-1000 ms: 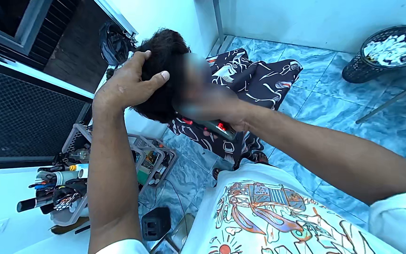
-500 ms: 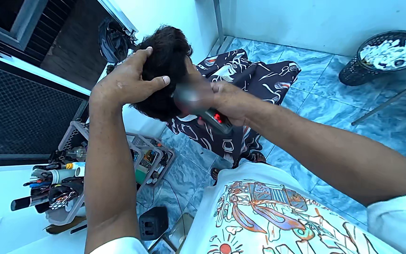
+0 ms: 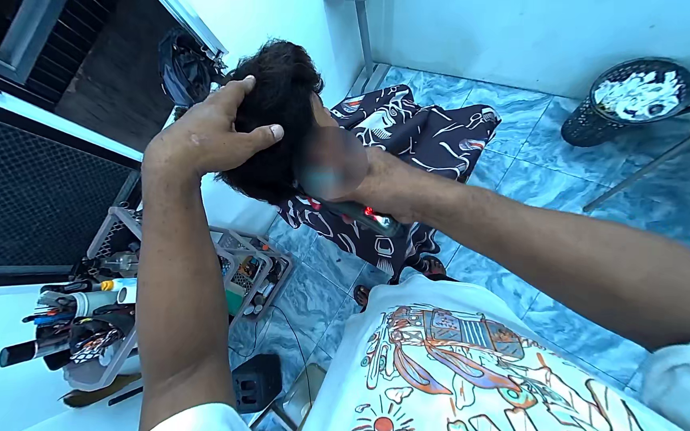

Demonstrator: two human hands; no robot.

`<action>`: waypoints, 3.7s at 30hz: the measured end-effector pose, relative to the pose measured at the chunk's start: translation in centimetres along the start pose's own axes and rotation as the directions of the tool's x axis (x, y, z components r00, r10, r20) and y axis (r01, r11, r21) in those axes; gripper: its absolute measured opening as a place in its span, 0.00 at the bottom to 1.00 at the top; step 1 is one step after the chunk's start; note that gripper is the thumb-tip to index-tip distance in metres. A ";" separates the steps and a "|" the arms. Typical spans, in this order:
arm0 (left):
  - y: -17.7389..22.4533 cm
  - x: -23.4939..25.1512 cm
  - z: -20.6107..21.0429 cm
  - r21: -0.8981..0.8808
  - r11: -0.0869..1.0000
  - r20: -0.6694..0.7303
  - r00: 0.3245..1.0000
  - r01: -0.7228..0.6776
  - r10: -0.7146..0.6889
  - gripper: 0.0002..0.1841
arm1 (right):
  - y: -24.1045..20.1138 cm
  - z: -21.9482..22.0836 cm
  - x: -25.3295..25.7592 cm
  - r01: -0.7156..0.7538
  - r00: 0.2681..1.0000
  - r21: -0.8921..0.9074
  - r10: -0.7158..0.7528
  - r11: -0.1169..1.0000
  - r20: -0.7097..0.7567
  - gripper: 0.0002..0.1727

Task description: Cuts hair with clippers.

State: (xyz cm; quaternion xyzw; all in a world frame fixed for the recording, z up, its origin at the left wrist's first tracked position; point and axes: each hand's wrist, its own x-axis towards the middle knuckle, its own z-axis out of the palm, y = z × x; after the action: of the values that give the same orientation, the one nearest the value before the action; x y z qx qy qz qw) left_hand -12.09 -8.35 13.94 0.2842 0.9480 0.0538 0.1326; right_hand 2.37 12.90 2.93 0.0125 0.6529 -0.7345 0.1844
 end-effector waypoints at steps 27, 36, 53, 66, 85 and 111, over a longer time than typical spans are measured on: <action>-0.2 -0.1 -0.4 0.025 0.999 0.005 1.000 -0.023 0.023 0.47 | -4.4 0.1 -0.1 0.071 0.997 -0.088 -0.072 0.994 -0.018 0.18; -0.1 -0.4 -0.5 0.007 0.999 0.011 0.999 -0.033 0.033 0.46 | -4.4 0.0 -0.3 0.050 0.999 -0.078 -0.051 0.996 -0.015 0.18; -0.1 -0.7 -0.7 -0.020 0.998 -0.003 0.998 -0.060 0.060 0.45 | 2.4 -0.5 0.5 -0.092 0.996 -0.063 0.091 0.994 -0.017 0.20; -0.4 -0.3 -0.5 0.011 1.000 0.005 1.000 -0.019 0.019 0.52 | 3.3 -0.9 1.4 -0.142 0.990 0.109 0.140 0.984 0.024 0.16; -0.3 -0.2 -0.3 0.015 1.000 0.000 1.000 -0.018 0.018 0.53 | 1.4 -0.7 0.8 -0.153 0.988 0.145 0.148 0.977 0.050 0.15; 0.1 -0.6 -0.5 0.007 0.999 0.024 0.999 -0.035 0.035 0.50 | -0.6 0.0 -0.5 -0.142 0.990 -0.010 0.142 0.990 -0.008 0.17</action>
State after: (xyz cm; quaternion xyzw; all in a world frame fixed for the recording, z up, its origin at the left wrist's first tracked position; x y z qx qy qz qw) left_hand -11.70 -8.58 14.61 0.3019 0.9414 0.0493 0.1419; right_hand 2.68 13.08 3.68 0.0607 0.6551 -0.7159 0.2339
